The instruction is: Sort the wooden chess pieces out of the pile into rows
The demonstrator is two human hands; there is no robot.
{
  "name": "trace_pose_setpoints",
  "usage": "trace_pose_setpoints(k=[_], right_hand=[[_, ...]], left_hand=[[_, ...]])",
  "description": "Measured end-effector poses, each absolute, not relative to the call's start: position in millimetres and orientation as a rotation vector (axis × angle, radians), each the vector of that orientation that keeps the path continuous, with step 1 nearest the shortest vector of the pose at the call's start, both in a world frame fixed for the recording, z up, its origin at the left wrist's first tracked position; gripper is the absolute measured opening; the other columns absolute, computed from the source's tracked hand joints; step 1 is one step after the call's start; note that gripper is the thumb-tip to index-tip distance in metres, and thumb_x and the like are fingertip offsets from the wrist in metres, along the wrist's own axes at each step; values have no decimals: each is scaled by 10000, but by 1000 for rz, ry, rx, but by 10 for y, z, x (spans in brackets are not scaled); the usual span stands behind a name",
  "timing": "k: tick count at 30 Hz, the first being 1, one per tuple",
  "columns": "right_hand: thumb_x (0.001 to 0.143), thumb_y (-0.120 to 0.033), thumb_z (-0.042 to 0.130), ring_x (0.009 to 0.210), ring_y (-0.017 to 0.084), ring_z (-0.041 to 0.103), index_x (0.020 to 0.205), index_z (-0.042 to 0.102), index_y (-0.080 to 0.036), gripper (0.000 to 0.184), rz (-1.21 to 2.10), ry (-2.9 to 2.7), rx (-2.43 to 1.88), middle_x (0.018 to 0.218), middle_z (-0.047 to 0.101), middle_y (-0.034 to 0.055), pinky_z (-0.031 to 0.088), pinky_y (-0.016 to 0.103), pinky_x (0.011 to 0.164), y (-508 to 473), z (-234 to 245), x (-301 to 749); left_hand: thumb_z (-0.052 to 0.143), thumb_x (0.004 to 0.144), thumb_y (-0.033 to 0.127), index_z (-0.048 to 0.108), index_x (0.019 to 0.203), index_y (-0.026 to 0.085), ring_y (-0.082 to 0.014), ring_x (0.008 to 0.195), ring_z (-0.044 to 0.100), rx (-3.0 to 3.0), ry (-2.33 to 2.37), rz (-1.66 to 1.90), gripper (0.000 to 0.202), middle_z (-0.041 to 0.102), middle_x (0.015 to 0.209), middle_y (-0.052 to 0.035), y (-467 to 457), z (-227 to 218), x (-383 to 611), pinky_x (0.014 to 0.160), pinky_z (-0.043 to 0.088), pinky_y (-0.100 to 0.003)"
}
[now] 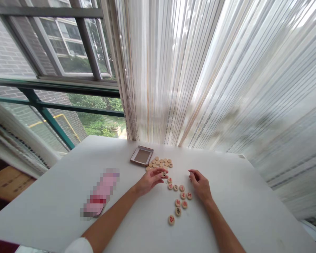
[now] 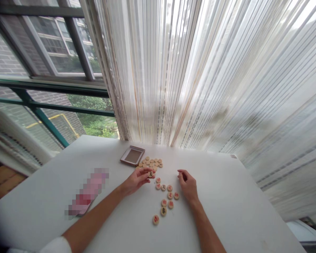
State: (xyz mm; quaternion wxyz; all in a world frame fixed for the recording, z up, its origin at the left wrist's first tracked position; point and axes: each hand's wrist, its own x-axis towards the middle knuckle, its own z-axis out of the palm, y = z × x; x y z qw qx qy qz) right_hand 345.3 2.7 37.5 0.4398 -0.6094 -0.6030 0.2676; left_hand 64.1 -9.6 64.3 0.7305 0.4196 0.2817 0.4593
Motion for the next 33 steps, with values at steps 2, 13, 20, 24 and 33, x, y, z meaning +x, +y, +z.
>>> trace_pose_setpoints(k=[2,13,20,24,33], right_hand=[[865,-497,509,744,216,667,1026,693,-181,400,656,-1494,-1516,807,729,63,496,317,728,28,368,3455],[868,-501,513,723,208,670,1033,690,-178,404,647,-1473,-1505,791,724,56,510,316,708,35,338,3465],[893,-473,513,770,209,677,1061,673,-175,378,615,-1483,-1464,827,720,66,524,291,659,-2,388,3455],[918,-406,516,824,212,665,1058,668,-190,299,555,-1592,-1367,875,708,77,527,275,620,-149,549,3345],[877,-250,604,981,195,628,1119,650,-246,247,699,-2036,-1011,1099,629,75,530,319,890,-515,799,2876]], left_hand=[[740,809,309,663,1121,149,-211,1031,654,895,634,1008,359,626,1237,-145,-145,598,627,809,499,-254],[748,789,398,603,1195,131,-259,1025,677,1036,713,886,507,671,1141,-158,-237,424,598,876,520,-360],[700,818,446,566,1127,137,-251,918,712,1175,773,892,457,695,964,-118,-300,414,638,815,539,-368],[666,848,440,545,1150,133,-237,889,716,1227,791,888,447,691,954,-113,-333,410,665,798,532,-348],[645,881,373,556,1130,147,-189,853,692,1284,719,861,347,691,1008,-113,-385,441,665,827,524,-347]])
